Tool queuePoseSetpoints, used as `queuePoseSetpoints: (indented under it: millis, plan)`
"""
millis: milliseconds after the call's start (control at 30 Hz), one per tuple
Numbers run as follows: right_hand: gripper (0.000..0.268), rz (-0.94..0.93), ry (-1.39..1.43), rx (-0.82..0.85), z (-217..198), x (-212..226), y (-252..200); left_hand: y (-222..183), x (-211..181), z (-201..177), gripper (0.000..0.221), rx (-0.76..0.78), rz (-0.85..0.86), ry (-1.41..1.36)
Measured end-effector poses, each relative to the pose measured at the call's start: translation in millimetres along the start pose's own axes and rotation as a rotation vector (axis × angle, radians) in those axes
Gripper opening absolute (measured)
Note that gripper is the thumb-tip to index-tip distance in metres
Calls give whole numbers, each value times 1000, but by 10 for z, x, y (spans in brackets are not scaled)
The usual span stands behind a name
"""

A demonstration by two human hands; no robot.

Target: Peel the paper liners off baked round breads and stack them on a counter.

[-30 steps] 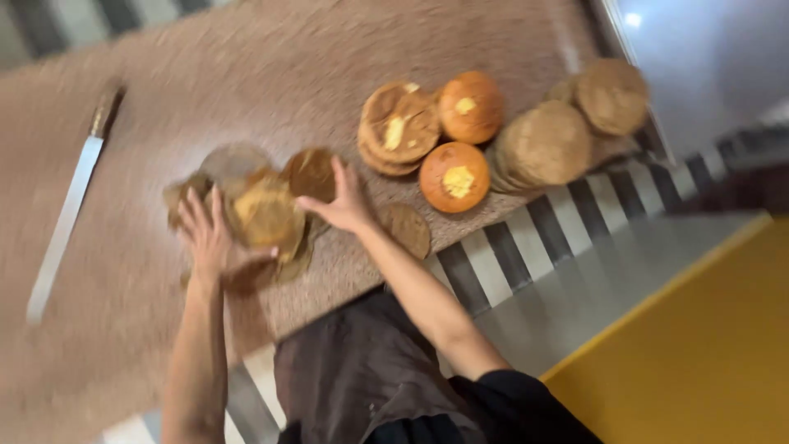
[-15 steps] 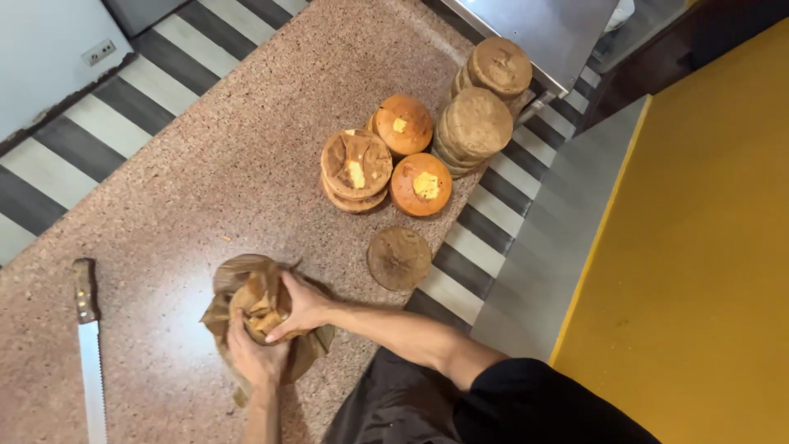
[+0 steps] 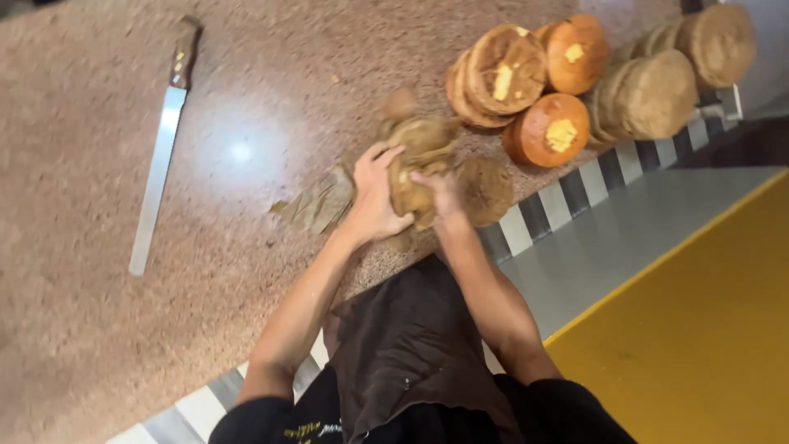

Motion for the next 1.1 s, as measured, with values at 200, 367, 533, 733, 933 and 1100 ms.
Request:
queuePoseSetpoints:
  millis: [200,367,533,733,933,1100]
  plan:
    - [51,-104,133,-53,-345,189,-43,-366,404,-428,96,40,40,170]
    - [56,-101,249,-108,-665,53,-210,-886,1133,-560,96,53,-22,521]
    - [60,17,342,-333,-776,-58,-539,-1201,1303,-273,110,70,-212,540]
    - [63,-127,332,-322,-996,189,-1008,-1548,1273,-398,40,-427,-387,188]
    - [64,-145,387,-321,-1087,332,-1250,-1138,544,78,125,457,-230,739]
    - [66,-202,348,-329,-1122,373,-1310,-1613,1382,658,102,428,-139,889]
Point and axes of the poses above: each hand's wrist, its own y-axis towards the middle knuckle, its own z-axis out of the palm, x = y × z, the point moved 4 cm from there along y, towards the middle knuckle, and after that the axes turned 4 degrees about y, right-handed, at the moved point
